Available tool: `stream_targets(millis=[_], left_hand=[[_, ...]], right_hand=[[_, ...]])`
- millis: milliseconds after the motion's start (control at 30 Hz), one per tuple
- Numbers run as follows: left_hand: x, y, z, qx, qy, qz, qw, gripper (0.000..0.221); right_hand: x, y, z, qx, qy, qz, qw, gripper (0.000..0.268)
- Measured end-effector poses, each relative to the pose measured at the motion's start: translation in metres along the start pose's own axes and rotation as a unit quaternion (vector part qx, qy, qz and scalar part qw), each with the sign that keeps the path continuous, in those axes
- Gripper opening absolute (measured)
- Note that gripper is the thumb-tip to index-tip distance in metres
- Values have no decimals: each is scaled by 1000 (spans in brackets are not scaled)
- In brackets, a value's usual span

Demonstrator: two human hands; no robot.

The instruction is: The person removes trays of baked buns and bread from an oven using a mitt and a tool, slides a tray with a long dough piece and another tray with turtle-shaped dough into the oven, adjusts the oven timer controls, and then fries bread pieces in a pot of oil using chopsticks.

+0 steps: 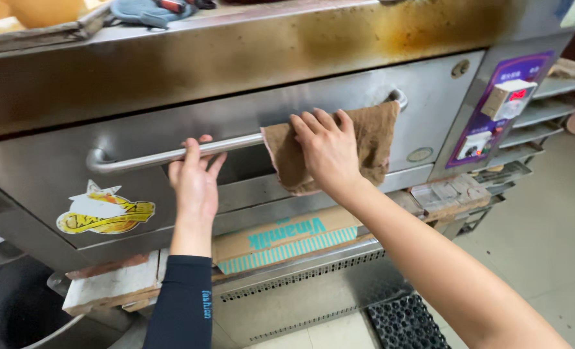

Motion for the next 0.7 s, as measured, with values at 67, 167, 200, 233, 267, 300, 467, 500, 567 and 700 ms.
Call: stream_targets(millis=[67,167,200,233,267,300,467,500,567,700], left_hand=[[3,7,4,4,4,-29,1000,18],[2,16,18,-23,56,-130,990,27],[0,18,25,-23,84,-162,983,27],[-1,19,33,-24,112,-192,975,27],[-1,15,44,-24,140,-223,964,27],[6,10,59,30,139,-234,962,25],[87,-54,130,168,20,-257,952,23],[105,-71,146,179,-4,-270,946,21],[151,-107,173,204,-50,-291,934,18],[241,-187,218,218,-143,-353,899,14]], right_hand=[[-4,5,-1,-12,3,-25,1000,43],[-18,17,1,-33,8,-116,993,53],[-26,25,6,-36,9,-154,987,55],[-34,33,12,-41,10,-191,981,58],[-44,45,20,-44,18,-190,981,56],[-55,58,29,-48,26,-190,980,55],[-96,153,81,57,20,-201,978,32],[-102,178,93,95,13,-189,977,25],[-113,234,116,184,11,-180,966,16],[-132,349,155,319,19,-172,932,17]])
Point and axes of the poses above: each hand's wrist, its own z-axis away from the middle knuckle, its own x-axis out of the palm, y = z × x, the point moved 6 cm from there along -z, towards the middle knuckle, and after that the axes turned 13 degrees about y, right-handed, at the moved point
